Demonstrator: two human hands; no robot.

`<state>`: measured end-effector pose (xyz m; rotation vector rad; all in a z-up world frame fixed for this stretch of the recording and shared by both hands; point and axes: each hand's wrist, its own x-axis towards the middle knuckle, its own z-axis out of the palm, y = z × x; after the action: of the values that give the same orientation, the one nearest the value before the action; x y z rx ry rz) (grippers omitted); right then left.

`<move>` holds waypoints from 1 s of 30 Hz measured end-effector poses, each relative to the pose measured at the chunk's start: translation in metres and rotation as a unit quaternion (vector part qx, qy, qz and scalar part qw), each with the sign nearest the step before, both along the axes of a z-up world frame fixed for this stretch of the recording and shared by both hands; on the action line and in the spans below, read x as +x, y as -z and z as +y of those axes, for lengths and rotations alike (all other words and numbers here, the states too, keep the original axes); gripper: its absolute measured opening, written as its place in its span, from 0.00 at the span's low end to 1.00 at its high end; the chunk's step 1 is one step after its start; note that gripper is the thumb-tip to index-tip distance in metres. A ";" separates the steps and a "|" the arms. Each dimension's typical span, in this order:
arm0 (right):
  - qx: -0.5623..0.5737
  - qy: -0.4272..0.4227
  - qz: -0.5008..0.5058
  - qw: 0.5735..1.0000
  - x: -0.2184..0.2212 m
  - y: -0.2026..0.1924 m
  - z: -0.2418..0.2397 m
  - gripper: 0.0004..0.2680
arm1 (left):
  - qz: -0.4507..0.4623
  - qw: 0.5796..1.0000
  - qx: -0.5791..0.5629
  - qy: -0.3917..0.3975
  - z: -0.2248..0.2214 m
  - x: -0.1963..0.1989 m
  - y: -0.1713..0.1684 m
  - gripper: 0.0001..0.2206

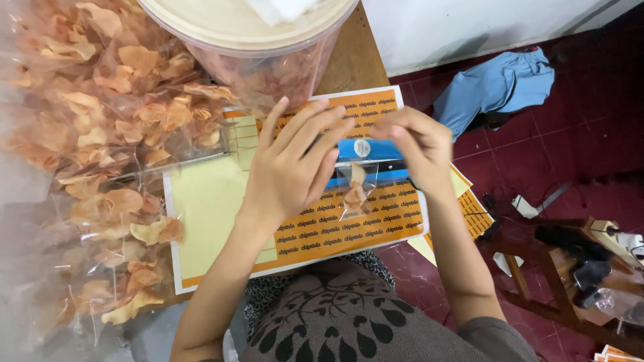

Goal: Sealing small plastic bags of snacks using a manual impulse heat sealer.

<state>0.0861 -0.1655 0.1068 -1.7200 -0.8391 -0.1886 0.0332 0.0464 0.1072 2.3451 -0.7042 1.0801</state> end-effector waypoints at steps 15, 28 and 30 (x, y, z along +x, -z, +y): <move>-0.215 -0.031 0.361 0.907 -0.053 0.059 -0.034 0.14 | 0.497 0.849 -0.090 0.154 0.009 -0.057 0.028 0.13; -0.023 -0.001 0.377 0.926 -0.068 0.087 -0.031 0.08 | 0.576 0.806 -0.078 0.111 -0.002 -0.043 0.041 0.14; -0.040 -0.015 0.361 0.932 -0.071 0.086 -0.030 0.09 | 0.588 0.790 -0.107 0.136 -0.001 -0.045 0.025 0.14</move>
<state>0.0147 -0.1960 0.0211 -1.6687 -0.3227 0.4872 -0.0115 0.0458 0.0819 2.0650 -0.3443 -0.4756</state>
